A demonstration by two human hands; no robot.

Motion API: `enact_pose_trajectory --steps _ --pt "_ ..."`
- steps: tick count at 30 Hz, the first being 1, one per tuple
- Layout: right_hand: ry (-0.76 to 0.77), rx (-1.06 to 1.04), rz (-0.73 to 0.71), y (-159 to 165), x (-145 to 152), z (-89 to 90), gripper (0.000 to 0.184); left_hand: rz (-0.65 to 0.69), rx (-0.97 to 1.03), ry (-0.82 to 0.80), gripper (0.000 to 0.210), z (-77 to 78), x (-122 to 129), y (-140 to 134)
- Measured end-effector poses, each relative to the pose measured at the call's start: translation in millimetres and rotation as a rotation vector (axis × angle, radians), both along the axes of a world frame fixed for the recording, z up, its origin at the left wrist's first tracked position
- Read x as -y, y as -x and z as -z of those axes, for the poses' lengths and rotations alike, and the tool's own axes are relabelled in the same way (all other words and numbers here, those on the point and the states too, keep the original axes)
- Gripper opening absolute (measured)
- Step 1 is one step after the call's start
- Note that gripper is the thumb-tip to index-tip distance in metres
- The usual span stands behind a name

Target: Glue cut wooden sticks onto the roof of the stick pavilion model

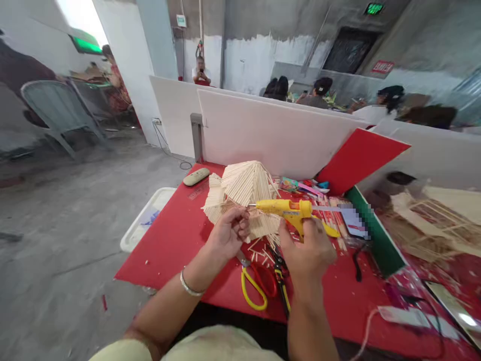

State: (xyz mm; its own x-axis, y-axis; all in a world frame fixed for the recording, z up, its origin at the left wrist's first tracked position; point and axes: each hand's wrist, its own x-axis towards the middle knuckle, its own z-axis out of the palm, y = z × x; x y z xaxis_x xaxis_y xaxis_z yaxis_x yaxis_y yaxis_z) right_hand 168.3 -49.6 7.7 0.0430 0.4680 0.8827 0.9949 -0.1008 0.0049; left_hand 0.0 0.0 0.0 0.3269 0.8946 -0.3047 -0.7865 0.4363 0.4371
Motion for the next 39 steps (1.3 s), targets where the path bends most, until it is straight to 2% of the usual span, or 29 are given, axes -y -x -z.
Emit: enact_pose_trajectory --steps 22,39 --pt "0.019 -0.080 0.019 -4.0 2.7 4.5 0.027 0.012 -0.004 0.003 0.024 -2.4 -1.5 -0.5" --pt "-0.053 -0.121 0.000 -2.8 -2.8 4.2 0.032 0.008 -0.051 -0.058 0.035 -0.5 8.2 7.5"
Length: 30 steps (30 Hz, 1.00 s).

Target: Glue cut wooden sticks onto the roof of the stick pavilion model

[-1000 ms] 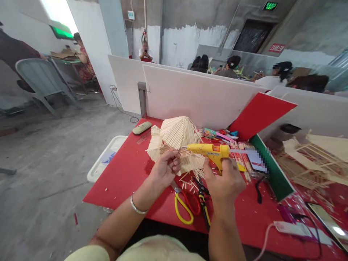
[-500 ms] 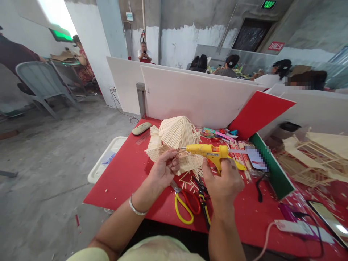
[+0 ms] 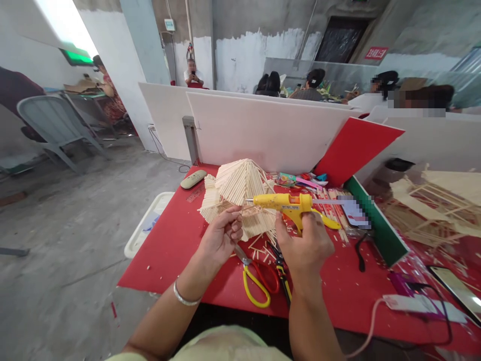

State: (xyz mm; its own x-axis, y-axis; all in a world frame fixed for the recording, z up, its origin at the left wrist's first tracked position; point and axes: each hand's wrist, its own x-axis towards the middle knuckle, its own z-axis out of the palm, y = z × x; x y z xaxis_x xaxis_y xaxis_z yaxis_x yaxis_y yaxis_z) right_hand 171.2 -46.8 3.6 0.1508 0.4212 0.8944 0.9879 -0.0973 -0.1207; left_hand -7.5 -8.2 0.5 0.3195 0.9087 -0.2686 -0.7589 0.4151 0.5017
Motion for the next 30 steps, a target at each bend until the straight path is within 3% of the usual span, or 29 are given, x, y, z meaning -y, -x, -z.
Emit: enact_pose_trajectory --steps 4,7,11,14,21,27,30 --pt "0.006 -0.036 -0.007 -2.6 1.7 0.7 0.033 -0.009 -0.043 -0.018 0.033 -1.6 2.3 1.5" --pt "0.042 -0.081 -0.012 -5.8 5.6 1.5 0.035 -0.099 -0.156 -0.075 0.029 2.4 9.9 6.0" --pt "0.144 -0.156 0.019 -13.1 14.1 6.1 0.038 -0.342 -0.307 -0.182 0.005 20.3 29.5 12.3" --pt "0.201 -0.214 0.051 -22.2 21.1 14.4 0.040 -0.409 -0.388 -0.286 0.010 38.0 48.3 11.1" --pt "0.222 -0.380 0.137 -54.1 40.5 38.0 0.039 -0.024 -0.876 -0.398 0.017 70.8 72.6 -19.6" --pt "0.313 -0.444 0.189 -93.8 52.9 66.3 0.039 0.039 -1.188 -0.529 0.018 107.3 67.5 -55.2" --pt "0.410 -0.454 0.230 -117.5 58.6 86.7 0.044 0.032 -1.272 -0.550 0.032 123.7 64.6 -66.3"
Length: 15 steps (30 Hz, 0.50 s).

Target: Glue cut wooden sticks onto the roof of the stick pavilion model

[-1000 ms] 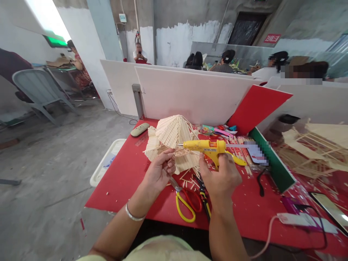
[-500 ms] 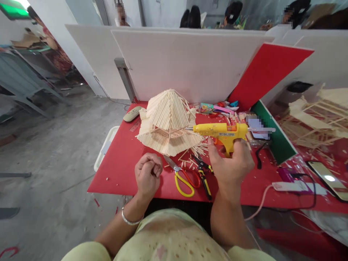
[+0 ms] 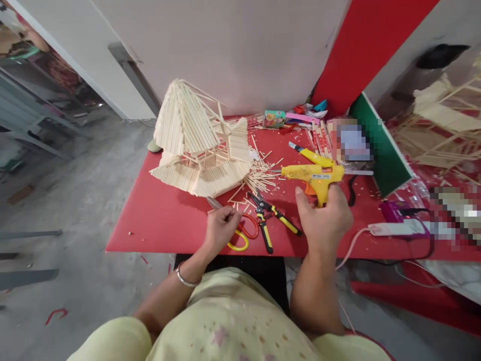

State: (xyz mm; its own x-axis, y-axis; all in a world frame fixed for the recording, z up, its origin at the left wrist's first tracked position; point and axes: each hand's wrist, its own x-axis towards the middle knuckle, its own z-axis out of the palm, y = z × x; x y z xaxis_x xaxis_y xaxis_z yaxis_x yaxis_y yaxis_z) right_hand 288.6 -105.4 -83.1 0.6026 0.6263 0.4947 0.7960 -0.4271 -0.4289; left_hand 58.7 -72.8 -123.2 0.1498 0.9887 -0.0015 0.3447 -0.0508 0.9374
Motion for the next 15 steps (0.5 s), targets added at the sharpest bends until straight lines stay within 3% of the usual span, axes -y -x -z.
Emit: enact_pose_trajectory --steps 6,11,15 --pt "0.232 -0.088 -0.001 -45.1 15.5 43.2 0.052 -0.044 -0.135 0.023 0.047 16.5 -7.7 -11.8" --pt "0.367 -0.099 0.038 -65.8 25.4 65.6 0.047 0.107 -0.273 -0.198 0.015 19.0 -16.8 -21.7" --pt "0.420 -0.119 0.032 -70.8 26.2 70.7 0.045 0.182 -0.418 -0.182 0.015 24.0 -19.5 -29.1"
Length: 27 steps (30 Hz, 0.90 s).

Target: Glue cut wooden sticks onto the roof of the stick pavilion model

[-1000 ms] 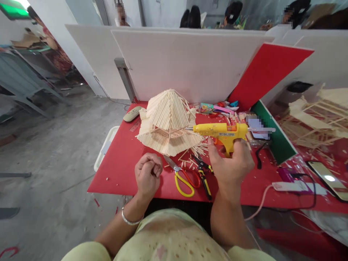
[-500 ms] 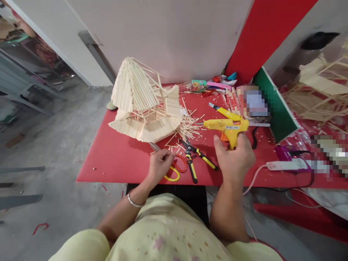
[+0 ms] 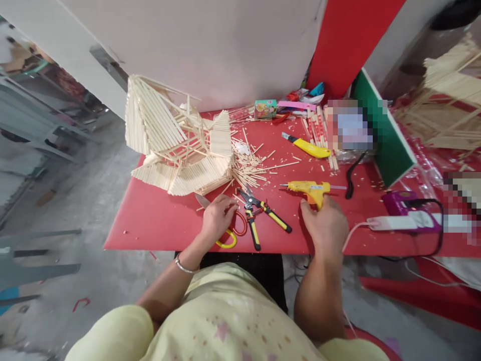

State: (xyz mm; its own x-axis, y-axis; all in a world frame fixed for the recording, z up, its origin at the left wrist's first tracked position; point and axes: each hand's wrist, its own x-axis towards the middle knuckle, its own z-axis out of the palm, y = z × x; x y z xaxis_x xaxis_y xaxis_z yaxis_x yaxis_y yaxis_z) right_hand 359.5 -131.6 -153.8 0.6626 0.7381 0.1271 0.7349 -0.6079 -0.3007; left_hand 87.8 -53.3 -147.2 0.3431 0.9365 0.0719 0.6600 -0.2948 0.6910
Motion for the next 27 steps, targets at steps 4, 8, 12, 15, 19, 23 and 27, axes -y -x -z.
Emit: enact_pose_trajectory --steps 4,8,12,15,19,23,27 --pt "-0.007 -0.022 -0.025 -0.8 -3.3 1.8 0.046 0.010 -0.120 0.000 0.014 4.2 0.4 -6.2" --pt "-0.025 -0.004 -0.033 -0.6 -6.5 3.6 0.048 0.044 -0.244 -0.025 0.016 1.7 -2.3 -9.4" --pt "-0.051 -0.005 -0.057 0.3 -8.4 6.3 0.048 0.082 -0.313 0.013 0.015 -5.4 -8.5 -6.8" --pt "-0.086 0.009 -0.068 0.7 -10.0 10.8 0.047 0.108 -0.275 0.050 0.012 -8.1 -12.0 -2.3" --pt "-0.144 0.075 -0.085 -0.1 -12.5 18.8 0.047 0.127 -0.184 0.046 0.014 -6.6 -12.5 3.2" --pt "-0.103 0.097 -0.083 1.2 -13.1 19.3 0.051 0.160 -0.160 0.073 0.015 -4.2 -11.4 6.2" --pt "-0.076 0.119 -0.040 8.1 -9.7 2.0 0.059 0.149 -0.112 0.044 0.016 -3.8 -12.4 5.5"
